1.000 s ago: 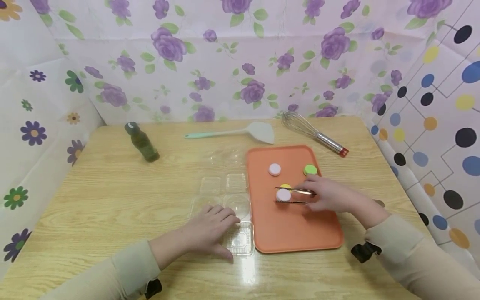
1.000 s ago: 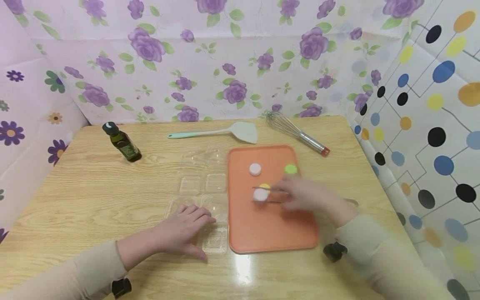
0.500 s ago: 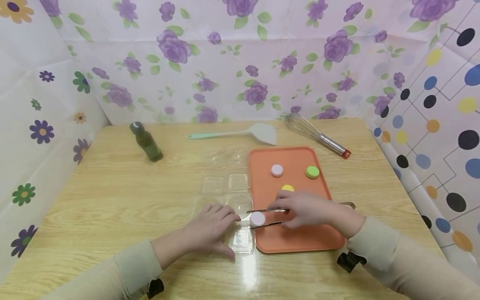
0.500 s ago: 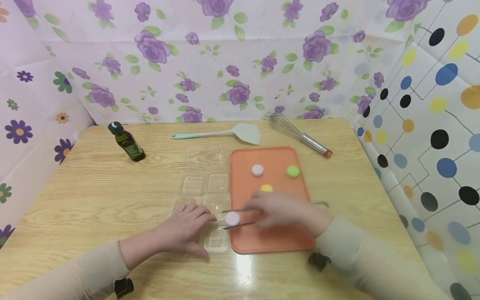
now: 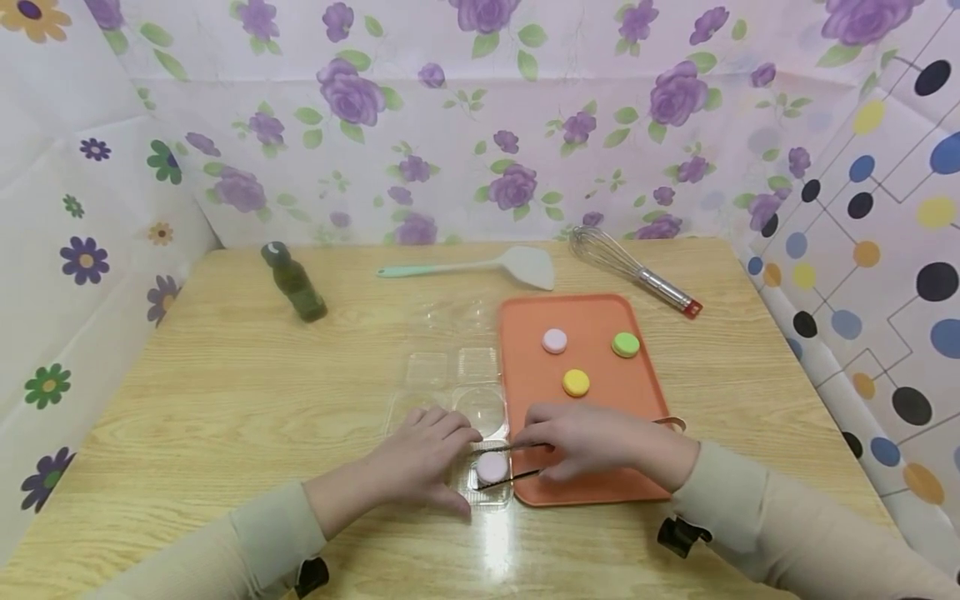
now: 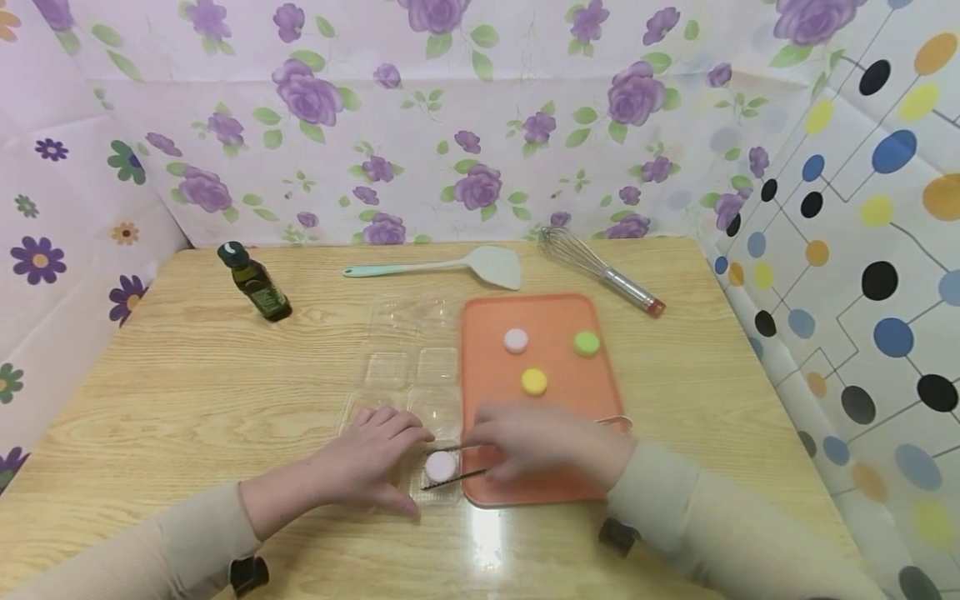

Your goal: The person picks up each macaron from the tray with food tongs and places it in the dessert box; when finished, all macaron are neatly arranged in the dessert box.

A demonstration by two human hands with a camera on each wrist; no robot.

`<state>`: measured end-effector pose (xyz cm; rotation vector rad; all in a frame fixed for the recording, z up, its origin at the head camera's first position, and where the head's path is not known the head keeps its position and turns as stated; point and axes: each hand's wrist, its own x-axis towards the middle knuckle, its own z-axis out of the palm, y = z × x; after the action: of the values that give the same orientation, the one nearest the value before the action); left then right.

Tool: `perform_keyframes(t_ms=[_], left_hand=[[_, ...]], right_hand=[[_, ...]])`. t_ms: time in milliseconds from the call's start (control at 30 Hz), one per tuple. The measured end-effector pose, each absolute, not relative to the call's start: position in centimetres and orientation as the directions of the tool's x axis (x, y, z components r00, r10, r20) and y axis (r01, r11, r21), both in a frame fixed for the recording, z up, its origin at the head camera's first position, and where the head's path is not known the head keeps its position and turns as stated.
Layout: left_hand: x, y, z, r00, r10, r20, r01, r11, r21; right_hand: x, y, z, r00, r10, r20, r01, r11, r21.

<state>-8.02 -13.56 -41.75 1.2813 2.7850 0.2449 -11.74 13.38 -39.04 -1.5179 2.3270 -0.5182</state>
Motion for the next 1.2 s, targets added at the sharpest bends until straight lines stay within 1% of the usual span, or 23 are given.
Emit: perform_keyframes(t_ms=[133,367,533,667,900,1200], left_hand=[[-8.1,-13.5,-41.8,-0.650,0.760,0.007,0.750,0.640,0.165],[-8.1,-13.5,-41.7,-0.653,0.757,-0.007,0.747,0.645,0.161],[-8.0,-13.5,-41.7,-0.653,0.757,-0.006,0.746,0.645,0.163],[-8.0,-13.5,-41.8,-0.653,0.757,-0.006,0.746,0.645,0.164],[-8.1,-13.5,-41.8,-0.652,0.759,-0.007,0.748,0.644,0.161],[-8.1,-13.5,-41.9,-0.641,0.767,0.017,0.760,0.631,0.156]], right_hand=[[-11.6,13.0,-39.2,-0.388,-0.919,-0.074,-0.814,0.380,-0.440],[-11.2,12.5,-39.3,-0.399,-0.915,-0.061,-0.847,0.393,-0.358],[-10.9,12.2,-39.0,-0.419,-0.903,-0.095,-0.845,0.426,-0.325],[-10.8,12.1,-38.8,-0.422,-0.900,-0.105,-0.849,0.434,-0.302],[-10.7,12.2,-38.8,-0.423,-0.902,-0.086,-0.855,0.429,-0.293],[-10.6,12.8,-38.7,-0.439,-0.893,-0.102,-0.828,0.446,-0.340]])
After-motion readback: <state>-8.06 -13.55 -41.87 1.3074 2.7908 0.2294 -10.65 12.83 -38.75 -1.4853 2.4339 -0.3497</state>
